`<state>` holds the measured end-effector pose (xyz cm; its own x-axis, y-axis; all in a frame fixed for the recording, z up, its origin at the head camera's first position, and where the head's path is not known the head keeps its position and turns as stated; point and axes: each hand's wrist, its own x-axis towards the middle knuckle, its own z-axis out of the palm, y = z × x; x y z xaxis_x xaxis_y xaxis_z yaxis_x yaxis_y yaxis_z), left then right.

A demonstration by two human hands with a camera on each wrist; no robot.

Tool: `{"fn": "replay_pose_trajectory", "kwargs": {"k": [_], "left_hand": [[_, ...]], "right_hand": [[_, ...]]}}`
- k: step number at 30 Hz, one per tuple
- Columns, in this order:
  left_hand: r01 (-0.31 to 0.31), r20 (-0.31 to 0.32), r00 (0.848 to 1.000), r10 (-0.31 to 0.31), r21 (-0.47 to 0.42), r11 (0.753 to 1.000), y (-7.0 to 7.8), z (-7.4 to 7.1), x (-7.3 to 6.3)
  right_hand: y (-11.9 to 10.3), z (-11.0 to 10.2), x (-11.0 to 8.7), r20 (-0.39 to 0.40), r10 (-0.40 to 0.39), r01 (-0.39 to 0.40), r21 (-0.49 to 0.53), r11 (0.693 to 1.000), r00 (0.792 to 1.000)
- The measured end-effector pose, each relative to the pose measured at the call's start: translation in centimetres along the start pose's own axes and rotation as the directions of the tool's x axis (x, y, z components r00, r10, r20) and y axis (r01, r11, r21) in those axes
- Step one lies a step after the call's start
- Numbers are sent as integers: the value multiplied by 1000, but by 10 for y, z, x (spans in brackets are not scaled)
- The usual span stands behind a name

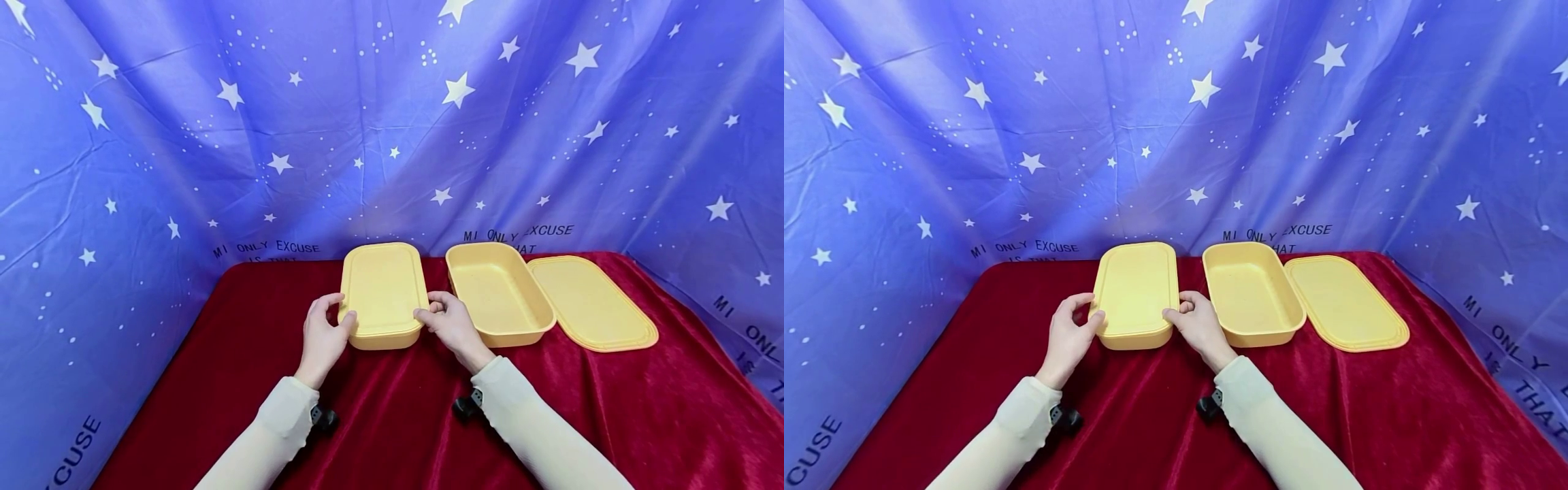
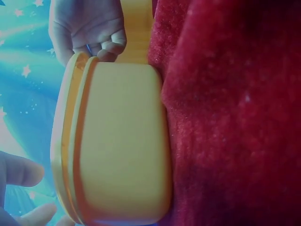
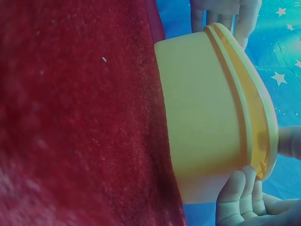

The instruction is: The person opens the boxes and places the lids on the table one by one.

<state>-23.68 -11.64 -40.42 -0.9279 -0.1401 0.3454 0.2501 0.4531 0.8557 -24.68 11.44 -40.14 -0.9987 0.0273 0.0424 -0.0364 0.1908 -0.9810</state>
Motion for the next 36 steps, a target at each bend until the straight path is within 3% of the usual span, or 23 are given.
{"fn": "replay_pose_trajectory", "kwargs": {"k": [7, 17, 29, 36], "left_hand": [[-131, 21, 991, 130, 60, 990, 4, 0, -2], [-288, 48, 958, 284, 105, 952, 10, 3, -8], [-365, 108, 930, 353, 132, 922, 12, 6, -12], [-431, 188, 894, 406, 117, 895, 15, 6, -15]], "right_hand": [[0, 1, 0, 0, 5, -5, 5, 1000, 1000], [-2, 1, -1, -1, 5, -5, 8, 1000, 1000], [0, 1, 0, 3, 7, -7, 11, 1000, 1000], [1, 1, 0, 7, 6, -6, 3, 1000, 1000]]}}
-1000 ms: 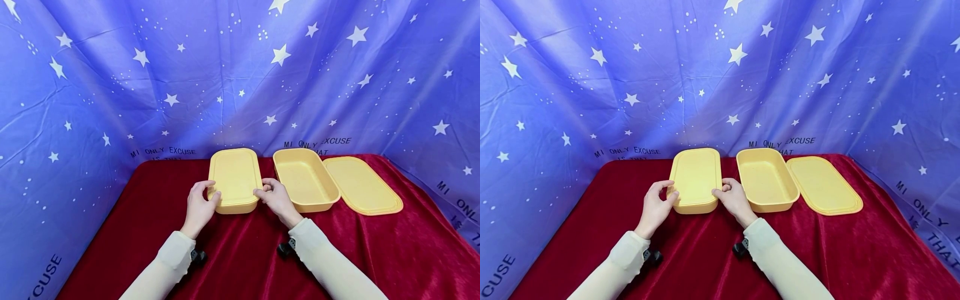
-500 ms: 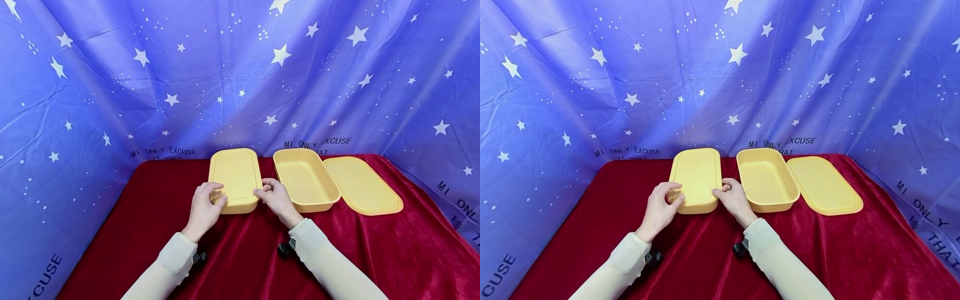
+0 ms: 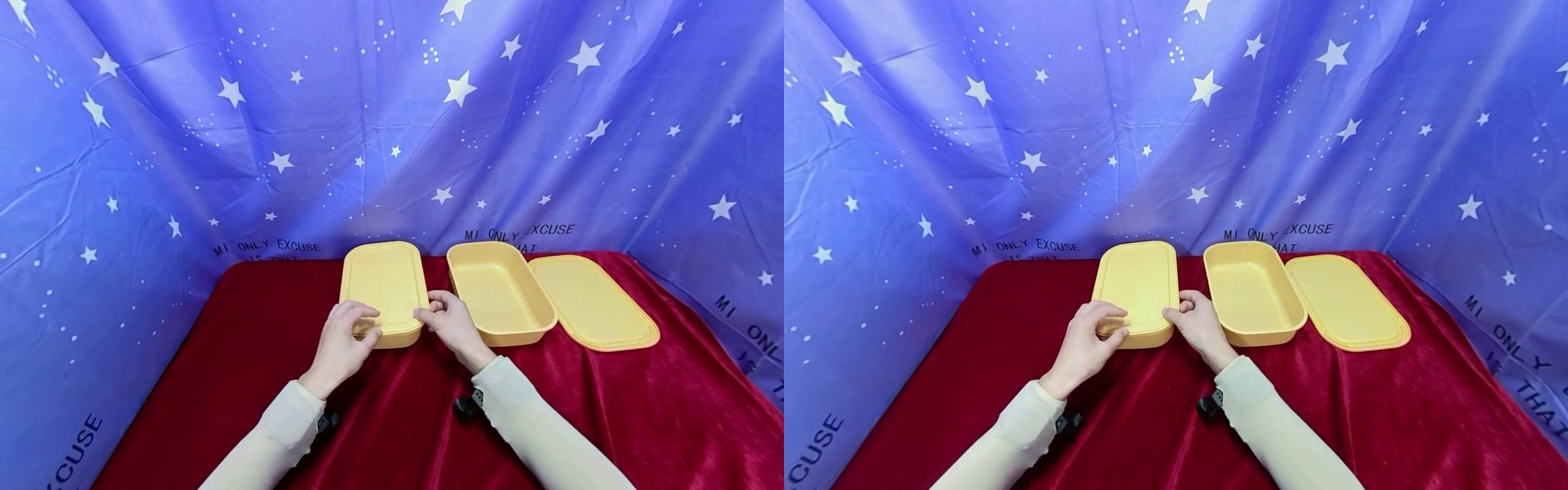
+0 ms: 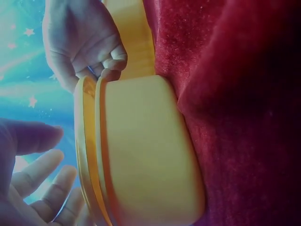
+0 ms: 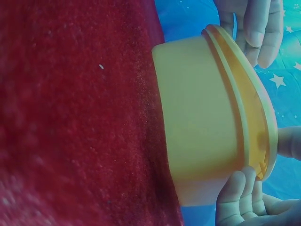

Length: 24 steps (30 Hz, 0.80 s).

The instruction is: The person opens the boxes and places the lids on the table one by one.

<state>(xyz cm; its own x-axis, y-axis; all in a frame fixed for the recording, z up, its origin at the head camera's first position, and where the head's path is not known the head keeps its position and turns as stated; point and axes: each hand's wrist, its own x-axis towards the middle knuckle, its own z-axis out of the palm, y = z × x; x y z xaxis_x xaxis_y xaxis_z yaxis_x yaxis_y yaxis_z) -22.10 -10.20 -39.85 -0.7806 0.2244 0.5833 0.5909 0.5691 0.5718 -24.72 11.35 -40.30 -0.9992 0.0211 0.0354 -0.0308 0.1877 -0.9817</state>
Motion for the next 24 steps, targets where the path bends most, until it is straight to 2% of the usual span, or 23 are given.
{"fn": "replay_pose_trajectory", "kwargs": {"k": [3, 11, 20, 24], "left_hand": [[-37, 18, 999, 37, 13, 999, 1, 1, 0], [-88, 42, 996, 85, 96, 991, -1, 4, -3], [-205, 40, 979, 201, 220, 954, 0, 6, -4], [-232, 48, 973, 227, 261, 937, 0, 6, -5]], "right_hand": [[0, 0, 0, 1, -1, 1, -1, 1000, 1000], [-2, 0, -1, 9, -3, 3, 6, 1000, 1000], [-3, 1, -3, 14, -9, 9, 10, 1000, 1000], [-4, 1, -3, 17, -7, 7, 11, 1000, 1000]]}}
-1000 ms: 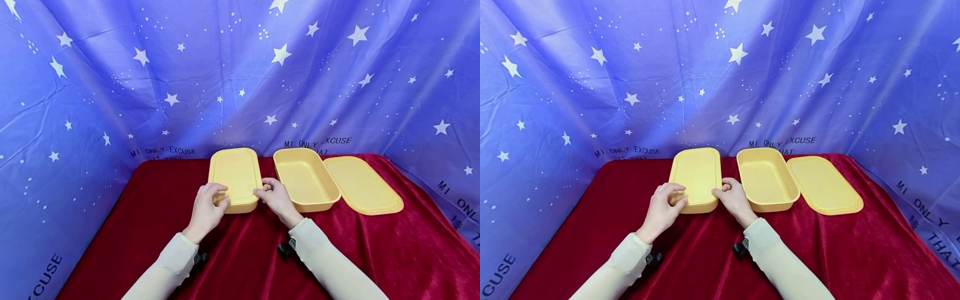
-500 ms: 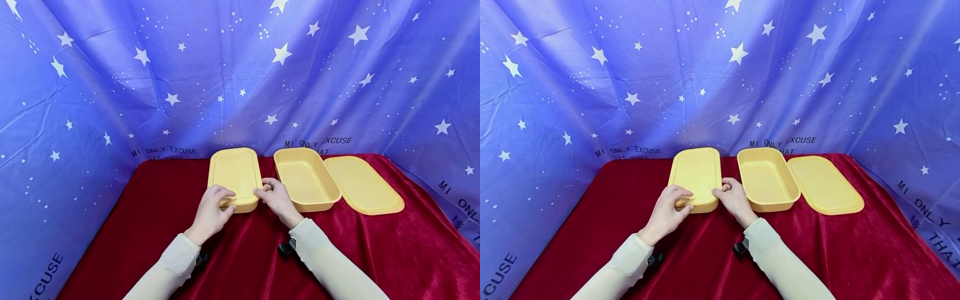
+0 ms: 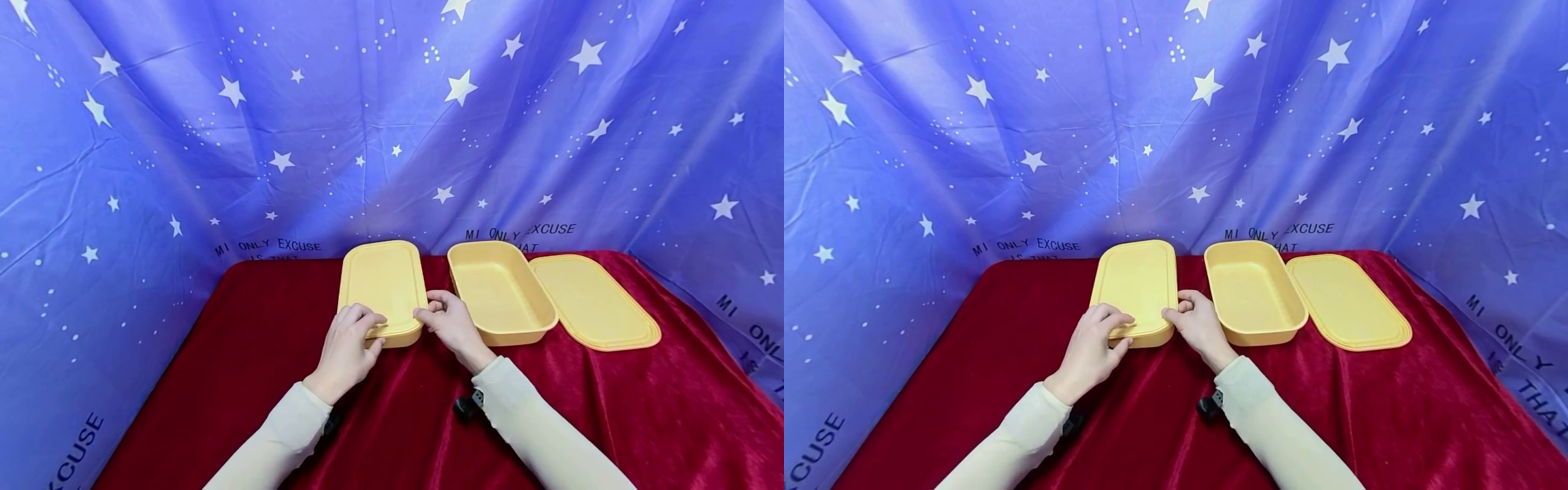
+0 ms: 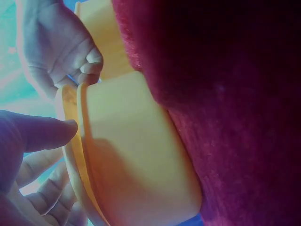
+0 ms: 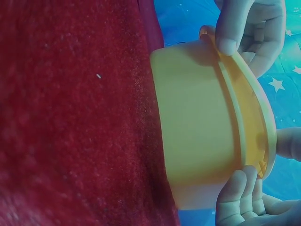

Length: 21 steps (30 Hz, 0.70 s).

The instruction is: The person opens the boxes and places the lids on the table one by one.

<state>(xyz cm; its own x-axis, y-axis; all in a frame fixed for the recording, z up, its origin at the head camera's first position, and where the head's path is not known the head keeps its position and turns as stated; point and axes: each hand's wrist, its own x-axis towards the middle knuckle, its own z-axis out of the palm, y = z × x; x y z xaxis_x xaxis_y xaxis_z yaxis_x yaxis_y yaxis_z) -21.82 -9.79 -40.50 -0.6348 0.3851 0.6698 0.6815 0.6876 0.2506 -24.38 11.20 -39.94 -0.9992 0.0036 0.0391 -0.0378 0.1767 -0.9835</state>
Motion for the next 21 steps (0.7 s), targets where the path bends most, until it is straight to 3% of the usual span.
{"fn": "replay_pose_trajectory", "kwargs": {"k": [9, 21], "left_hand": [[-7, 32, 999, 7, 13, 1000, 1, 1, -2], [-43, 11, 999, 42, 51, 998, 3, 1, -1]], "right_hand": [[-1, 0, -1, 7, -2, 2, -6, 1000, 1000], [-3, 1, -2, 10, 12, -12, 1, 1000, 1000]]}}
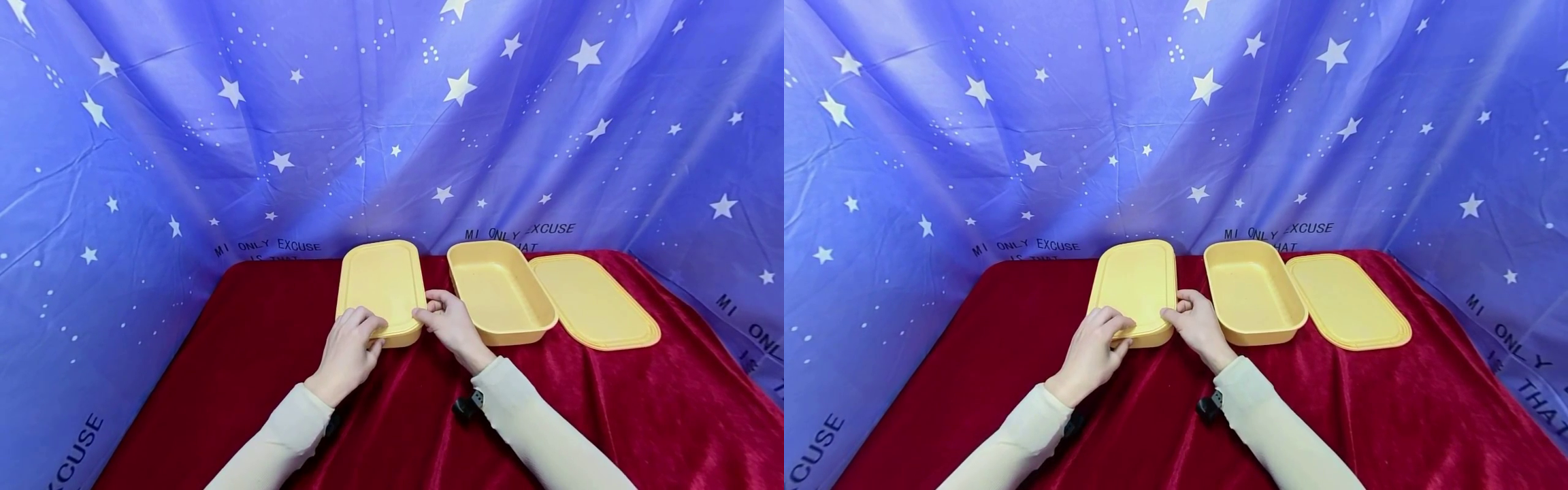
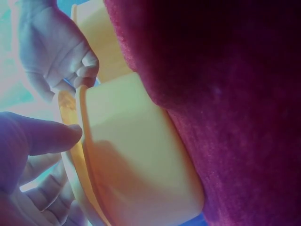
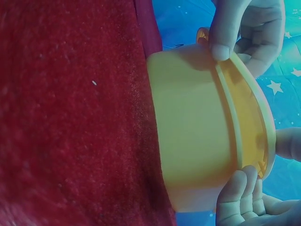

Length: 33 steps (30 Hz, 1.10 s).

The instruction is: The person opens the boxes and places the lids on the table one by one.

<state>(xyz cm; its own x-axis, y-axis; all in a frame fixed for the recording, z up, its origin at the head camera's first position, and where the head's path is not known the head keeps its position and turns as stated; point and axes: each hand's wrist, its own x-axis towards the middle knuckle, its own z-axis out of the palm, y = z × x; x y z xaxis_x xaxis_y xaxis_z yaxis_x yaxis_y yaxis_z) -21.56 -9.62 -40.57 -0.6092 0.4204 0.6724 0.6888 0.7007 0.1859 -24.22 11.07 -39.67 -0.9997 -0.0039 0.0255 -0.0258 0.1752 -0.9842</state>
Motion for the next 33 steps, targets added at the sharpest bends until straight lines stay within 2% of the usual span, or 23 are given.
{"fn": "replay_pose_trajectory", "kwargs": {"k": [8, 19, 33], "left_hand": [[-5, 15, 1000, 5, 10, 1000, 0, -1, -1], [-30, 8, 1000, 30, 16, 999, -1, 1, 0], [-17, 5, 1000, 17, 25, 1000, 1, 1, 0]], "right_hand": [[-3, -1, 0, 15, 32, -32, -10, 999, 999], [1, 0, 0, -7, -13, 13, -2, 1000, 1000], [2, 1, 0, -12, -15, 15, 2, 1000, 1000]]}}
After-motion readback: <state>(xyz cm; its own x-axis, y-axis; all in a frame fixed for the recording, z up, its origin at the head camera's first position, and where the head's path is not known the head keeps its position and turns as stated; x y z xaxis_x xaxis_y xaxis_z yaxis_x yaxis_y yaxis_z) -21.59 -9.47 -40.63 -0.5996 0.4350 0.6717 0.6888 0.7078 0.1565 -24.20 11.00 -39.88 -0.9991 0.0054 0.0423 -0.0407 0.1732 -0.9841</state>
